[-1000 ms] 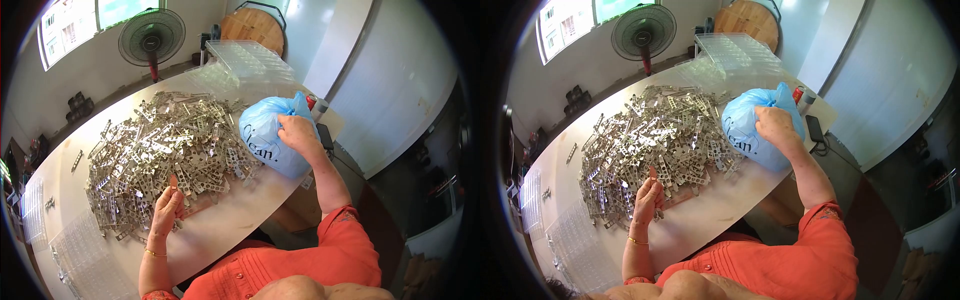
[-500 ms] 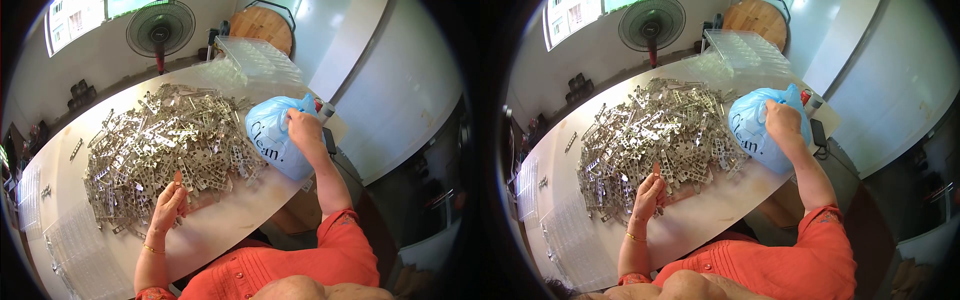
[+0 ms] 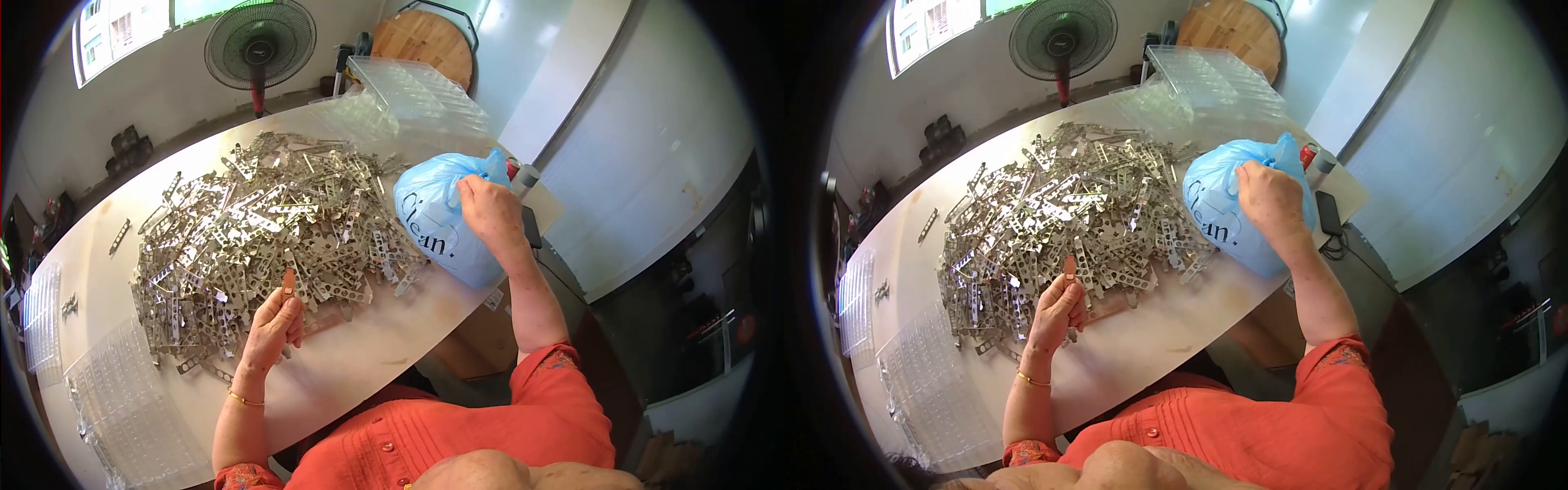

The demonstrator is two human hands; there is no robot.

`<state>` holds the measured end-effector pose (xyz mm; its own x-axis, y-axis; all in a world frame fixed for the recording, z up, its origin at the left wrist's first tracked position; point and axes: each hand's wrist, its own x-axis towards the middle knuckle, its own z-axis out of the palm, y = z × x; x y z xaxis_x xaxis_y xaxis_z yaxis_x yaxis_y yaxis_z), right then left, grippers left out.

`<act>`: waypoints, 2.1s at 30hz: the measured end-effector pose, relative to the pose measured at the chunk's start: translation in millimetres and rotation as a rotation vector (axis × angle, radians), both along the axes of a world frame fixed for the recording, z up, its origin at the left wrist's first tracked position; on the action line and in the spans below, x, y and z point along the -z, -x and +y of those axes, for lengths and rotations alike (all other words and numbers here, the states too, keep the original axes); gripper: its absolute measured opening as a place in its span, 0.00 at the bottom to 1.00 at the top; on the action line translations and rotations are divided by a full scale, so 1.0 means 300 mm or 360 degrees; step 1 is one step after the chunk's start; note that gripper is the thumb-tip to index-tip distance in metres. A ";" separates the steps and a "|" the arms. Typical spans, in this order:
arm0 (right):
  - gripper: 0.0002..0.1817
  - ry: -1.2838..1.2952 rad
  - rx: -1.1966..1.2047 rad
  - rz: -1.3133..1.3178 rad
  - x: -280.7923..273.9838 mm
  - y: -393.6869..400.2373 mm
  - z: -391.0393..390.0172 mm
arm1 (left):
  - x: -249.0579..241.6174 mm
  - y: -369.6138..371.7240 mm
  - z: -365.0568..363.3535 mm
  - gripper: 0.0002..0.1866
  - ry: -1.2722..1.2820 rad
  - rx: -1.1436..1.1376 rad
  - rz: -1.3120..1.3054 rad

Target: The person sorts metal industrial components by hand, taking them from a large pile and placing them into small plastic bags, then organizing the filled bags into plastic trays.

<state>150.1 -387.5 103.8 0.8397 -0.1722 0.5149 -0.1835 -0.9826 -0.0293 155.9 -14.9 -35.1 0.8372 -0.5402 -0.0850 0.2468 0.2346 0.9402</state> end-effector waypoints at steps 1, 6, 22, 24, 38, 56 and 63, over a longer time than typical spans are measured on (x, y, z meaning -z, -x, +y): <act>0.11 -0.0051 0.0053 0.0031 -0.006 0.001 0.002 | 0.003 0.001 -0.002 0.11 0.0007 -0.0002 0.0021; 0.14 0.0041 -0.0151 0.0177 0.029 -0.047 -0.024 | 0.012 -0.002 0.001 0.10 0.0005 0.0014 0.0007; 0.21 0.0143 0.0373 0.0530 0.041 -0.161 -0.039 | 0.021 -0.007 -0.005 0.11 0.0009 0.0020 0.0035; 0.21 0.0107 0.0406 0.0540 0.037 -0.167 -0.042 | 0.022 -0.005 -0.005 0.11 -0.0012 0.0018 0.0036; 0.10 0.0286 0.0428 0.0417 0.078 -0.187 -0.184 | 0.021 -0.003 -0.008 0.11 -0.0034 0.0040 0.0033; 0.07 0.0047 -0.0237 0.0070 0.056 0.054 -0.027 | 0.024 -0.001 -0.015 0.11 -0.0042 0.0062 0.0056; 0.07 -0.0052 -0.0069 -0.0134 0.008 0.053 -0.082 | 0.036 -0.004 -0.015 0.11 -0.0020 0.0066 0.0067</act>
